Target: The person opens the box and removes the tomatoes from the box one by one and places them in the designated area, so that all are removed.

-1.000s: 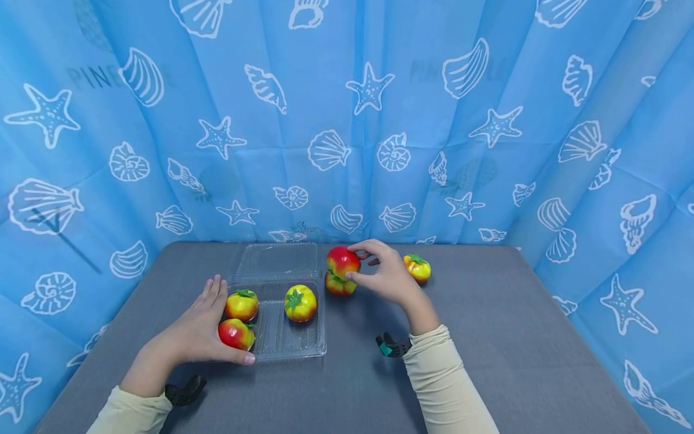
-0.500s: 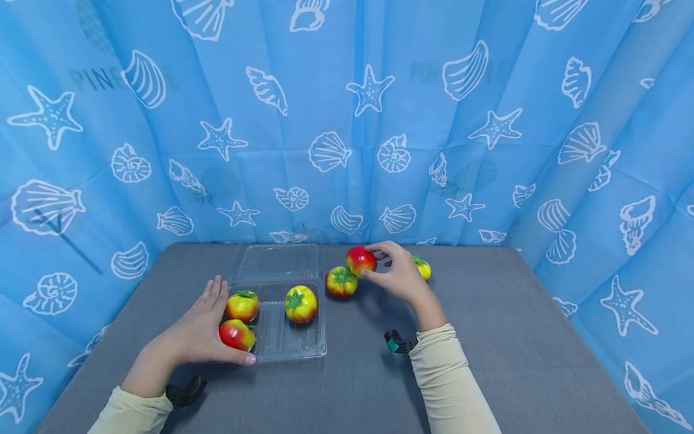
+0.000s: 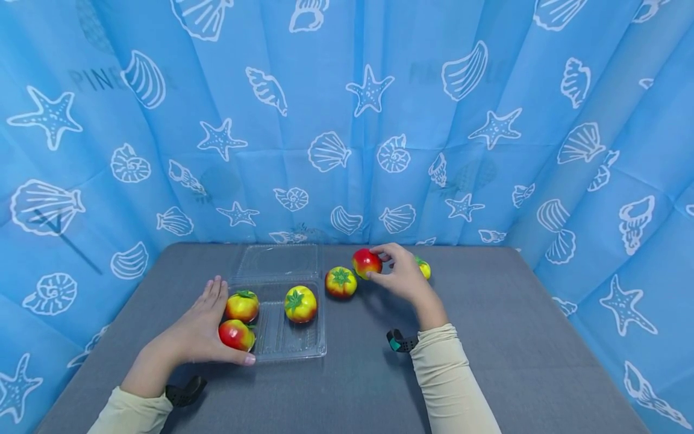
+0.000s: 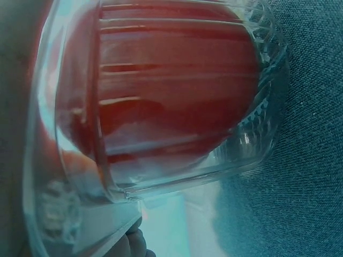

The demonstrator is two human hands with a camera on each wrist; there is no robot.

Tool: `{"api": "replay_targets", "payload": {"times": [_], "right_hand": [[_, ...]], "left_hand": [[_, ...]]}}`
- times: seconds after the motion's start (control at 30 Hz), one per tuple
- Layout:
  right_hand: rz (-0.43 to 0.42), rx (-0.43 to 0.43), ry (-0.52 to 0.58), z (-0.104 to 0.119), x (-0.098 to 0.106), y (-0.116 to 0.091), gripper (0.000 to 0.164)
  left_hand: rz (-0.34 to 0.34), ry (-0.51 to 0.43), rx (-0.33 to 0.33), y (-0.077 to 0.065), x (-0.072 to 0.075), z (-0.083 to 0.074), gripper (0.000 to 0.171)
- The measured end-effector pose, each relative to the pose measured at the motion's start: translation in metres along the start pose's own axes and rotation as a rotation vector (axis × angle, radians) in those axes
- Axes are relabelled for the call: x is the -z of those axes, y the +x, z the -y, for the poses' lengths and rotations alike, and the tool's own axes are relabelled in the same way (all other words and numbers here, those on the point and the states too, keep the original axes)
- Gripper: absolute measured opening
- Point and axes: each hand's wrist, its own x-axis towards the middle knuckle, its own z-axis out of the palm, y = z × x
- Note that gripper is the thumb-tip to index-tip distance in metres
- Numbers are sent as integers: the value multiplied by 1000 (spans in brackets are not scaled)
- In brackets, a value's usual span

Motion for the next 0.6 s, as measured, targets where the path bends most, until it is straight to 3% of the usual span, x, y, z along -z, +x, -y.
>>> {"api": "replay_targets", "payload": {"times": [0.6], "right_hand": [[18,-32,-9,-4,-3,2,47]], "left_hand": [[-2,1,4,0,0,0,164]]}}
